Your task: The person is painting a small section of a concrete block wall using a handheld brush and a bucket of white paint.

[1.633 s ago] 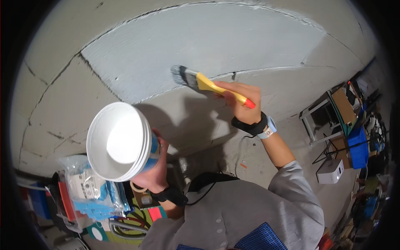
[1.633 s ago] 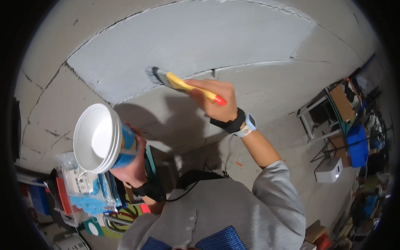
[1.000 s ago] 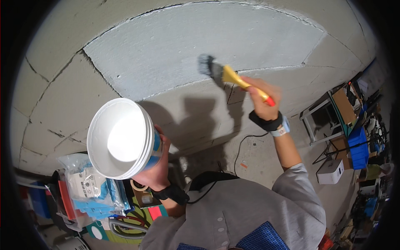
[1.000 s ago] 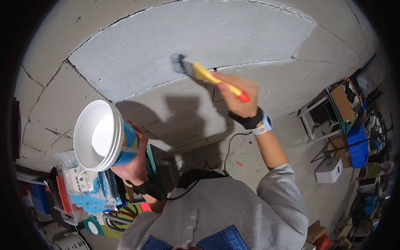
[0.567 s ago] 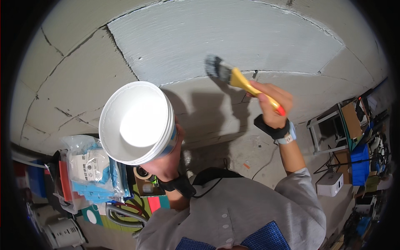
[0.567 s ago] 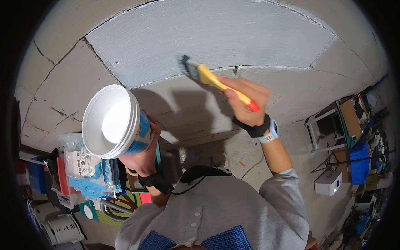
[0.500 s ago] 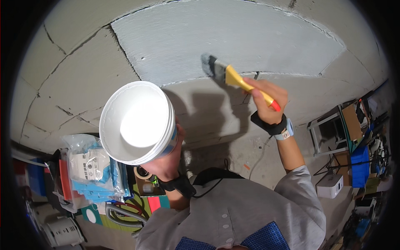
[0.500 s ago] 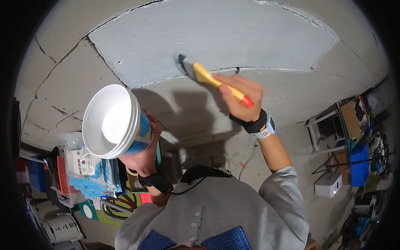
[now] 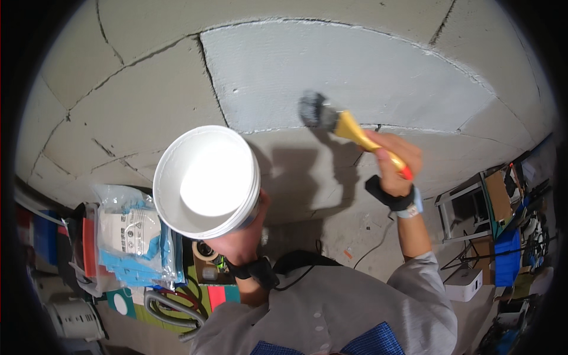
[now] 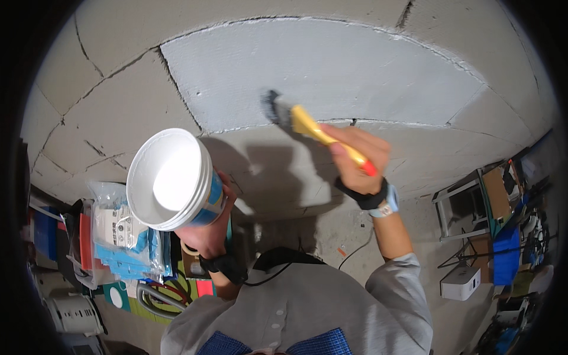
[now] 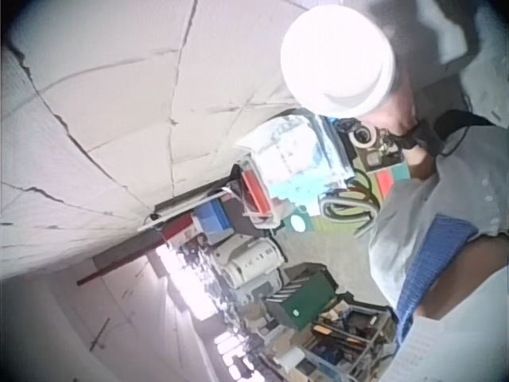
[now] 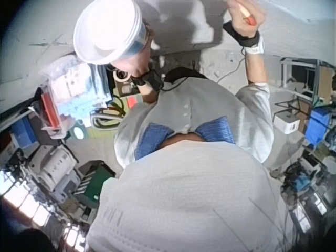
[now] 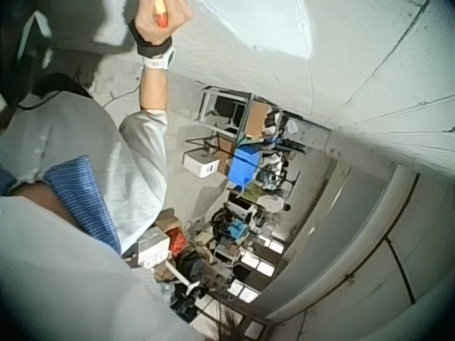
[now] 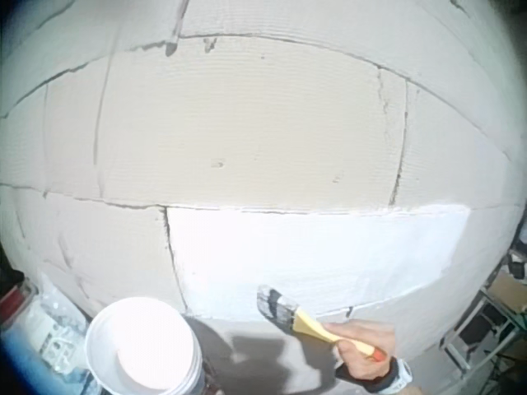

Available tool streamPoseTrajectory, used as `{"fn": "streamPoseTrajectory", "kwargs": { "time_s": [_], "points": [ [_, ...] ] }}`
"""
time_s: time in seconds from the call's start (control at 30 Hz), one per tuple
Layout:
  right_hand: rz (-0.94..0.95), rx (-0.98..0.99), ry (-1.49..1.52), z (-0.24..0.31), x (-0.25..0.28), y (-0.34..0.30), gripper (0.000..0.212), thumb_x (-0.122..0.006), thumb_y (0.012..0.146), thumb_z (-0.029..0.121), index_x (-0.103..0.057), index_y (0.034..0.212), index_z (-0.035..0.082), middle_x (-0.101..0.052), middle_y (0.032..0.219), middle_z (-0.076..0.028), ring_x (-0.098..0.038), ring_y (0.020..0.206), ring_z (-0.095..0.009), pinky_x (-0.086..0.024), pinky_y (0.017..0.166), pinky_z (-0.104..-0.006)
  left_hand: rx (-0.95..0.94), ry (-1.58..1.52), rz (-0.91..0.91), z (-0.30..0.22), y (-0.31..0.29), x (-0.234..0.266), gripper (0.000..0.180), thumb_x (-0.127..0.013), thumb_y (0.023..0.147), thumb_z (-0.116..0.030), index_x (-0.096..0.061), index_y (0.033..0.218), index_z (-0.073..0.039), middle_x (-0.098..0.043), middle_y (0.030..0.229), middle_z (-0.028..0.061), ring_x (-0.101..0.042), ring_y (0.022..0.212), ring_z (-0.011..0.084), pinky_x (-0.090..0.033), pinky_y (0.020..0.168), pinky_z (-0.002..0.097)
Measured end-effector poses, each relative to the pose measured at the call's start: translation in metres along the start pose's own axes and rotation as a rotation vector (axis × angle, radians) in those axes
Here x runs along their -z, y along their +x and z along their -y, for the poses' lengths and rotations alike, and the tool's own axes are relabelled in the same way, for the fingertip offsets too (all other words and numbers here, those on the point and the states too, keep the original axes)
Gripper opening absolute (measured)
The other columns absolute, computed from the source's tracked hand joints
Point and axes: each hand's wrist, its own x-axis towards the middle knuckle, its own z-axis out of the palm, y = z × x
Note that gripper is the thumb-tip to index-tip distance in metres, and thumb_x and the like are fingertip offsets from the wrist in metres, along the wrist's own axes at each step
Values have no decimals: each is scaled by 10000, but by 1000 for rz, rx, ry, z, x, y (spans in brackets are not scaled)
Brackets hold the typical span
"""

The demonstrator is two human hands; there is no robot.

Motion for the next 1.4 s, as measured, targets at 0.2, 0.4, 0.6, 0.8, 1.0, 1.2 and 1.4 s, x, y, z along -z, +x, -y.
{"fn": "streamPoseTrajectory", "kwargs": {
  "time_s": [0.2,0.4,0.6,0.8,1.0,1.2,1.4],
  "points": [
    [-30,-84,-87,-20,24,2,271,-565,964,77,-724,1148,-42,-738,832,-162,-706,738,-223,-539,701,-301,-11,72,2,-2,6,-3,762,-594,861,-571,-459,1461,-121,-487,1426,160,-414,1314,380,-388,1047,508],
    [-318,-197,-174,-23,76,-33,247,-578,969,57,-731,1131,-51,-742,828,-156,-717,746,-210,-551,702,-296,29,29,-27,1,6,-10,734,-603,863,-554,-478,1445,-125,-502,1410,157,-424,1307,377,-400,1038,504],
    [-166,46,-90,-1,39,-9,250,-619,920,80,-738,1084,-68,-720,777,-163,-684,643,-221,-534,613,-311,56,77,33,4,7,-7,749,-621,849,-557,-478,1444,-125,-502,1398,164,-431,1306,368,-405,1033,499],
    [-118,0,-71,-18,32,18,236,-650,906,27,-746,1120,6,-691,735,-115,-620,591,-195,-475,566,-298,-131,828,66,13,14,-4,790,-624,833,-598,-472,1455,-135,-494,1416,158,-419,1311,378,-415,1023,505],
    [-358,-190,-204,-27,91,-18,241,-567,980,51,-735,1124,-43,-741,834,-151,-710,732,-187,-549,680,-286,132,-90,-61,11,4,-22,788,-626,830,-596,-477,1453,-137,-496,1430,150,-421,1322,363,-415,1027,511],
    [-227,57,-112,9,57,15,242,-600,923,53,-750,1097,-24,-726,770,-148,-696,662,-189,-528,619,-275,144,-15,58,6,3,-16,768,-577,859,-591,-461,1466,-134,-486,1438,162,-425,1323,365,-409,1022,525],
    [-180,71,-85,-12,41,39,236,-613,935,38,-745,1123,-16,-730,777,-134,-682,656,-165,-514,597,-276,110,-53,100,6,-5,-20,751,-517,909,-554,-366,1516,-137,-413,1488,161,-383,1364,366,-368,1064,536]
  ]
}}
